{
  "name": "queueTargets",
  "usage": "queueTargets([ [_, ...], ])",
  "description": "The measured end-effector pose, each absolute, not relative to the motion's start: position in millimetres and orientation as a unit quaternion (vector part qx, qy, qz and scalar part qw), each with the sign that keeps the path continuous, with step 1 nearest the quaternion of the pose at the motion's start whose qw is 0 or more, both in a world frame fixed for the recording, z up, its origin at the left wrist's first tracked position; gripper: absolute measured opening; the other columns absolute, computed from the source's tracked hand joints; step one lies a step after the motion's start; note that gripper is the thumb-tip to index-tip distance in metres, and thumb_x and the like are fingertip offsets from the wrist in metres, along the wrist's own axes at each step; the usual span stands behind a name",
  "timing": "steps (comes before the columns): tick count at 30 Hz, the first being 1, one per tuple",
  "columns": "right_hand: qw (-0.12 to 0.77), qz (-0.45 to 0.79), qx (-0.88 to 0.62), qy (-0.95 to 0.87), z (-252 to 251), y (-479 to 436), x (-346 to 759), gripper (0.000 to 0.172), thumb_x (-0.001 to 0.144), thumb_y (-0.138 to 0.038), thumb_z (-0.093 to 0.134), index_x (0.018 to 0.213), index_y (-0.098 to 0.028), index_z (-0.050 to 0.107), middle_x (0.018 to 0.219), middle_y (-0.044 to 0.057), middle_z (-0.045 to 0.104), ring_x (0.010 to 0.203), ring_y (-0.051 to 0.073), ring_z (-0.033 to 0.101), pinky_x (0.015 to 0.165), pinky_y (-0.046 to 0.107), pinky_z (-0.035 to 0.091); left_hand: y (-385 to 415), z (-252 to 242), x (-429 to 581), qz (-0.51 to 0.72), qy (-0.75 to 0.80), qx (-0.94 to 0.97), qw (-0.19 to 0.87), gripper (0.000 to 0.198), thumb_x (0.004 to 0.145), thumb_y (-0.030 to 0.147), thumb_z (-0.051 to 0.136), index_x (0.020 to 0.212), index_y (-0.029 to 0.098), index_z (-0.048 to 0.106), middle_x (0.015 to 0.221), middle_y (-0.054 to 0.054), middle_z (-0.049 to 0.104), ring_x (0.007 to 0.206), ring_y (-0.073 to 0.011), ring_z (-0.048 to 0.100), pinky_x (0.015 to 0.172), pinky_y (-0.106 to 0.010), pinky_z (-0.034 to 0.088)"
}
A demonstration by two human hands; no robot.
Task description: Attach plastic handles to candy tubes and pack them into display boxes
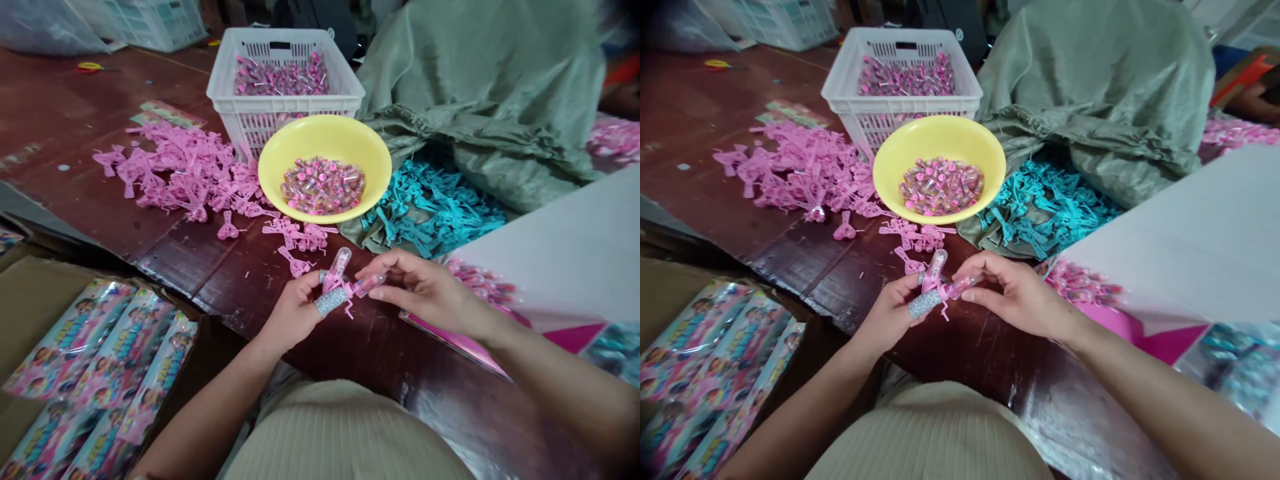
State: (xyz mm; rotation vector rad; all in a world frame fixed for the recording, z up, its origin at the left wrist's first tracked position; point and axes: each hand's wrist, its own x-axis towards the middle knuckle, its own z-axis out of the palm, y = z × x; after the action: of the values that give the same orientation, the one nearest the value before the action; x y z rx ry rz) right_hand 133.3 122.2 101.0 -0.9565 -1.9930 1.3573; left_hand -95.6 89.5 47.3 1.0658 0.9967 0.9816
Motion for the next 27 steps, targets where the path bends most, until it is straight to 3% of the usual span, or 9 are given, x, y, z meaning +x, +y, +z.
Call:
queueTargets([
  [5,0.298,0.46,-0.399,-0.735,92.2,99.1,153.6,0.029,0.094,-0.028,0.069,0.123,-0.026,0.065,0.115,0.003,0.072,0.102,0.016,0.07,0.093,0.031,0.057,85.5,52.1,-71.2,0.397,0.397,0.554,0.615,0.021,0.085,0.032,0.076,0.1,0.019,0.074,0.092,-0.002,0.072,0.083,-0.0155,0.062,0.082,-0.029,0.049],
  [11,0.408,0.458,-0.469,-0.635,83.0,56.7,161.2,0.021,0.094,-0.028,0.07,0.114,-0.026,0.064,0.092,-0.001,0.071,0.08,0.012,0.068,0.07,0.021,0.056,76.0,60.1,-53.2,0.412,0.415,0.638,0.501,0.015,0.089,0.03,0.07,0.09,0.015,0.068,0.082,-0.001,0.063,0.077,-0.0142,0.056,0.074,-0.027,0.045],
  [17,0.382,0.388,-0.471,-0.694,78.5,36.0,182.9,0.023,0.093,-0.024,0.07,0.116,-0.025,0.066,0.102,0.002,0.073,0.084,0.013,0.069,0.075,0.024,0.055,74.1,64.3,-34.8,0.355,0.385,0.715,0.463,0.007,0.091,0.022,0.065,0.09,0.015,0.066,0.079,0.0,0.059,0.073,-0.0133,0.055,0.068,-0.025,0.044],
  [21,0.42,0.427,-0.517,-0.612,74.1,28.7,186.7,0.015,0.095,-0.034,0.067,0.103,-0.021,0.066,0.083,0.001,0.072,0.071,0.013,0.067,0.063,0.024,0.053,71.6,61.4,-23.3,0.37,0.366,0.77,0.369,0.004,0.092,0.016,0.061,0.091,0.015,0.065,0.084,-0.002,0.061,0.076,-0.0137,0.058,0.069,-0.025,0.047],
  [24,0.406,0.481,-0.529,-0.57,78.3,21.6,195.1,0.026,0.099,-0.042,0.06,0.087,-0.019,0.065,0.073,0.001,0.07,0.065,0.013,0.066,0.062,0.024,0.053,73.0,66.5,-16.4,0.357,0.323,0.824,0.299,0.012,0.093,0.012,0.06,0.103,0.016,0.066,0.098,-0.005,0.067,0.085,-0.0141,0.064,0.075,-0.025,0.05],
  [27,0.405,0.457,-0.521,-0.596,90.6,14.1,213.7,0.033,0.093,-0.045,0.068,0.116,-0.021,0.065,0.101,0.005,0.075,0.076,0.014,0.069,0.065,0.025,0.056,76.7,75.0,-3.6,0.341,0.314,0.837,0.291,0.013,0.093,0.012,0.062,0.104,0.018,0.067,0.096,-0.004,0.067,0.086,-0.0141,0.065,0.076,-0.024,0.051],
])
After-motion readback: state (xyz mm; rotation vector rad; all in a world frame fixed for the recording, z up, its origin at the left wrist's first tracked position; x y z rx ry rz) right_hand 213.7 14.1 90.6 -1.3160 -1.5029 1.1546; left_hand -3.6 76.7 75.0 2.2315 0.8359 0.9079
